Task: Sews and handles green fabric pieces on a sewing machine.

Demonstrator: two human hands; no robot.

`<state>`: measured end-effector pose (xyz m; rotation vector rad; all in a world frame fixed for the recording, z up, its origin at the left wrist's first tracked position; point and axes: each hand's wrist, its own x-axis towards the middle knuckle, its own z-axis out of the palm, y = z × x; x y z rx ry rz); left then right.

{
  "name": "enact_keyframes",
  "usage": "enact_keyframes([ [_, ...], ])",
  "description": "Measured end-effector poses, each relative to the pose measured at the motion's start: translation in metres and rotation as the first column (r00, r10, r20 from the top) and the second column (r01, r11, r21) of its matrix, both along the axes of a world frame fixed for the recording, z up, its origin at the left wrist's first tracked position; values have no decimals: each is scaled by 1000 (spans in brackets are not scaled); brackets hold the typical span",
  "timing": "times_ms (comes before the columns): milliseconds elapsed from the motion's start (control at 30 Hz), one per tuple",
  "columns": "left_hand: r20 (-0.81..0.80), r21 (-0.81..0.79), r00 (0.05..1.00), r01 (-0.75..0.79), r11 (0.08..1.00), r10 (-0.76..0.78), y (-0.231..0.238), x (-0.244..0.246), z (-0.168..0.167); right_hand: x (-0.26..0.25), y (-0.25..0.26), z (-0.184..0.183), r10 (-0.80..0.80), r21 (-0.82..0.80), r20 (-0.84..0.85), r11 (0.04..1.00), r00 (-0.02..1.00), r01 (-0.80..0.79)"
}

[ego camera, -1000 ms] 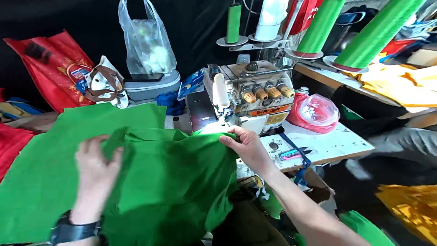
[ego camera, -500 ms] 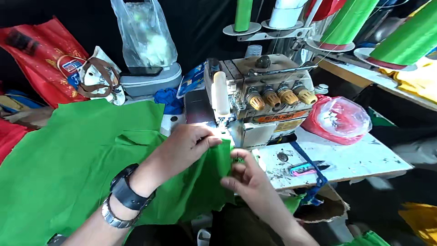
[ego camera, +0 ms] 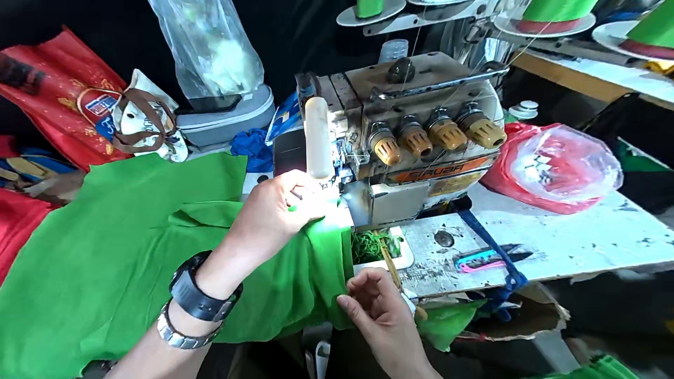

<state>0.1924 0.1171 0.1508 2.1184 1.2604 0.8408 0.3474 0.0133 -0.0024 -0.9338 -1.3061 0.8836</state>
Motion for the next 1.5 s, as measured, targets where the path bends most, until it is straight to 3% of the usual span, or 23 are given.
enact_keyframes([
  [167, 217, -194, 976, 54, 979, -11, 2, -4, 9, 0, -9, 3, -1, 31, 50, 1000, 999, -1],
  [300, 229, -53, 971, 88, 995, -74, 4, -21, -16, 2, -14, 6, -30, 20, 79, 999, 996, 28],
  [367, 186, 40, 982, -40, 998, 31, 5, -2, -9, 3, -15, 10, -50, 22, 105, 999, 993, 48],
  [400, 87, 150, 993, -91, 984, 78, 7, 4, -11, 3, -14, 10, -66, 8, 133, 998, 989, 66],
  [500, -175, 340, 973, -85, 937, 152, 12, 4, -27, 4, -12, 10, -89, -16, 209, 995, 974, 95],
  [667, -268, 358, 953, -41, 933, 144, 19, -3, -36, 6, 4, 11, -210, 139, 253, 974, 944, 179],
  [833, -290, 281, 950, -35, 959, 120, 19, -1, -32, -5, 21, 11, -108, -3, 41, 994, 993, 108],
  [1033, -319, 368, 947, 102, 924, 22, 7, -6, -34, -7, 10, 3, -44, 16, 21, 999, 999, 44],
  [1133, -280, 337, 960, 108, 935, -10, 1, -5, -28, -8, 12, -2, -40, 61, 33, 997, 999, 38],
  [1300, 14, 94, 993, 118, 989, -120, 5, -9, -24, -11, 16, -5, -31, 80, 4, 996, 999, 31],
  [1500, 142, -71, 985, 108, 992, -97, 3, -5, -20, -10, 17, -6, -8, 96, -8, 995, 1000, 9],
])
